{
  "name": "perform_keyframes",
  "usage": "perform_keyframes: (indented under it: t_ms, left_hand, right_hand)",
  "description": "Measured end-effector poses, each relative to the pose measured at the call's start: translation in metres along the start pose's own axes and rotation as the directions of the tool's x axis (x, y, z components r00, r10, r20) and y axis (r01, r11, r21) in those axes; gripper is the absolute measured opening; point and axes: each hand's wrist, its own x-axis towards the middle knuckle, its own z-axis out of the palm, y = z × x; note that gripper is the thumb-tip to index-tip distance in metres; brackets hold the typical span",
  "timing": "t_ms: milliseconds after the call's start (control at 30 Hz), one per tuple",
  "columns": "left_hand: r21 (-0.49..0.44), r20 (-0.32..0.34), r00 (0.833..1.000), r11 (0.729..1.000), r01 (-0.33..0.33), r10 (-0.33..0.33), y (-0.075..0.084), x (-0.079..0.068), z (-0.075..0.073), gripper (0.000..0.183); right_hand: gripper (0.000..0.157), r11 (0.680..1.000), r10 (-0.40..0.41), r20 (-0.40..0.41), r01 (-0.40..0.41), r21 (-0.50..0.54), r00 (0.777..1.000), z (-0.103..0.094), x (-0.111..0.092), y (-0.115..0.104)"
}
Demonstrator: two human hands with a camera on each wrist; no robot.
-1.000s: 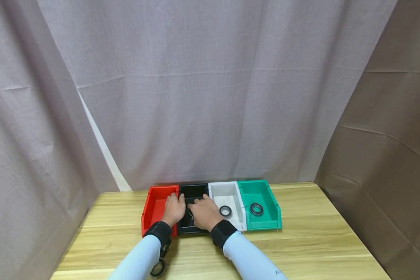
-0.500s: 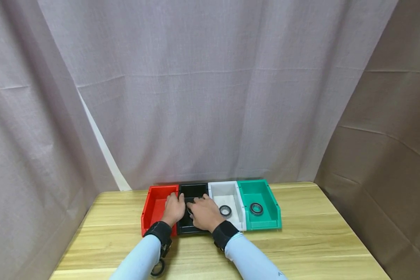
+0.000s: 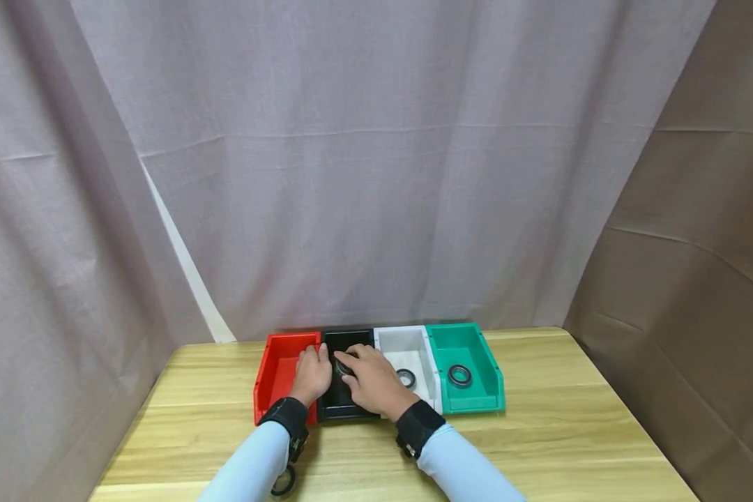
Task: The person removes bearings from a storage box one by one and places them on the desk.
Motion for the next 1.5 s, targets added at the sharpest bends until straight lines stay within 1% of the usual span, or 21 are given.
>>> perform_keyframes:
  t_ms: [67, 100, 167, 233, 333, 400, 467, 533, 633, 700, 767, 900, 967, 1000, 1100, 1200, 1233, 1333, 1433, 1500]
  left_hand:
    - [0.008, -0.012, 1.0, 1.0, -0.011, 0.011, 0.004, -0.004, -0.001, 0.059]
    - [0.006, -0.03, 0.999, 1.0, -0.02, 0.021, -0.001, 0.0, 0.003, 0.06]
    - [0.033, -0.055, 0.997, 0.998, -0.045, 0.046, -0.006, 0.003, 0.008, 0.061]
    - [0.05, -0.053, 0.997, 0.997, -0.051, 0.054, -0.007, 0.004, 0.009, 0.061]
    - [0.046, -0.048, 0.997, 0.998, -0.053, 0.056, -0.006, 0.003, 0.009, 0.061]
    - [0.018, -0.041, 0.998, 0.999, -0.047, 0.048, -0.001, 0.0, 0.005, 0.061]
    - [0.017, -0.035, 0.998, 0.999, -0.046, 0.046, 0.002, -0.002, 0.002, 0.063]
    - [0.026, -0.036, 0.998, 0.999, -0.047, 0.048, 0.008, -0.007, -0.003, 0.063]
    - [0.019, -0.019, 0.999, 0.999, -0.03, 0.03, 0.019, -0.015, -0.011, 0.059]
    - [0.01, -0.009, 1.0, 1.0, -0.017, 0.017, 0.026, -0.022, -0.016, 0.055]
    - [0.007, 0.003, 1.0, 1.0, -0.004, 0.004, 0.03, -0.025, -0.019, 0.052]
    - [0.009, 0.014, 1.0, 1.0, 0.012, -0.012, 0.033, -0.027, -0.02, 0.05]
    - [0.005, 0.014, 1.0, 1.0, 0.015, -0.015, 0.031, -0.025, -0.019, 0.048]
    - [0.012, 0.009, 1.0, 1.0, 0.007, -0.007, 0.026, -0.021, -0.016, 0.05]
    - [0.008, -0.004, 1.0, 1.0, -0.008, 0.008, 0.02, -0.017, -0.012, 0.052]
    - [-0.006, -0.047, 0.998, 0.999, -0.034, 0.034, 0.007, -0.008, -0.004, 0.055]
    - [-0.019, -0.054, 0.998, 0.999, -0.035, 0.034, 0.006, -0.007, -0.003, 0.053]
    - [-0.011, -0.067, 0.997, 0.999, -0.044, 0.043, -0.007, 0.003, 0.006, 0.055]
    - [0.013, -0.057, 0.997, 0.999, -0.046, 0.046, -0.011, 0.006, 0.009, 0.056]
    - [0.016, -0.065, 0.997, 0.999, -0.046, 0.047, -0.011, 0.007, 0.01, 0.056]
  right_hand:
    - [0.05, 1.0, -0.02, -0.019, 0.02, -0.011, 1.0, -0.005, -0.008, -0.001]
    - [0.05, 0.999, -0.029, -0.027, 0.029, -0.021, 0.999, -0.007, -0.013, -0.002]
    - [0.05, 0.998, -0.049, -0.04, 0.048, -0.039, 0.998, -0.012, -0.021, -0.005]
    - [0.05, 0.998, -0.058, -0.044, 0.056, -0.043, 0.997, -0.016, -0.03, -0.007]
    - [0.05, 0.998, -0.057, -0.051, 0.056, -0.016, 0.997, -0.022, -0.042, -0.013]
    - [0.05, 0.998, -0.063, -0.059, 0.064, 0.009, 0.996, -0.025, -0.049, -0.017]
    - [0.05, 0.997, -0.074, -0.065, 0.076, 0.024, 0.995, -0.028, -0.053, -0.021]
    - [0.049, 0.996, -0.083, -0.064, 0.085, 0.035, 0.995, -0.03, -0.056, -0.024]
    - [0.048, 0.996, -0.082, -0.062, 0.084, 0.039, 0.995, -0.032, -0.058, -0.027]
    - [0.048, 0.997, -0.073, -0.05, 0.075, 0.036, 0.996, -0.032, -0.059, -0.027]
    - [0.047, 0.997, -0.069, -0.033, 0.07, 0.027, 0.997, -0.031, -0.061, -0.026]
    - [0.047, 0.997, -0.074, 0.002, 0.074, 0.028, 0.997, -0.029, -0.065, -0.023]
    - [0.047, 0.996, -0.081, 0.011, 0.081, 0.036, 0.997, -0.028, -0.067, -0.022]
    - [0.047, 0.996, -0.087, 0.011, 0.086, 0.039, 0.996, -0.028, -0.068, -0.022]
    - [0.047, 0.993, -0.107, 0.013, 0.106, 0.046, 0.994, -0.027, -0.073, -0.022]
    - [0.047, 0.989, -0.138, 0.029, 0.136, 0.061, 0.99, -0.026, -0.079, -0.024]
    - [0.047, 0.987, -0.151, 0.038, 0.149, 0.066, 0.988, -0.026, -0.081, -0.025]
    - [0.047, 0.979, -0.189, 0.092, 0.18, 0.094, 0.978, -0.027, -0.086, -0.027]
    - [0.046, 0.968, -0.229, 0.161, 0.208, 0.139, 0.96, -0.027, -0.09, -0.028]
    - [0.044, 0.96, -0.261, 0.21, 0.23, 0.159, 0.942, -0.026, -0.093, -0.029]
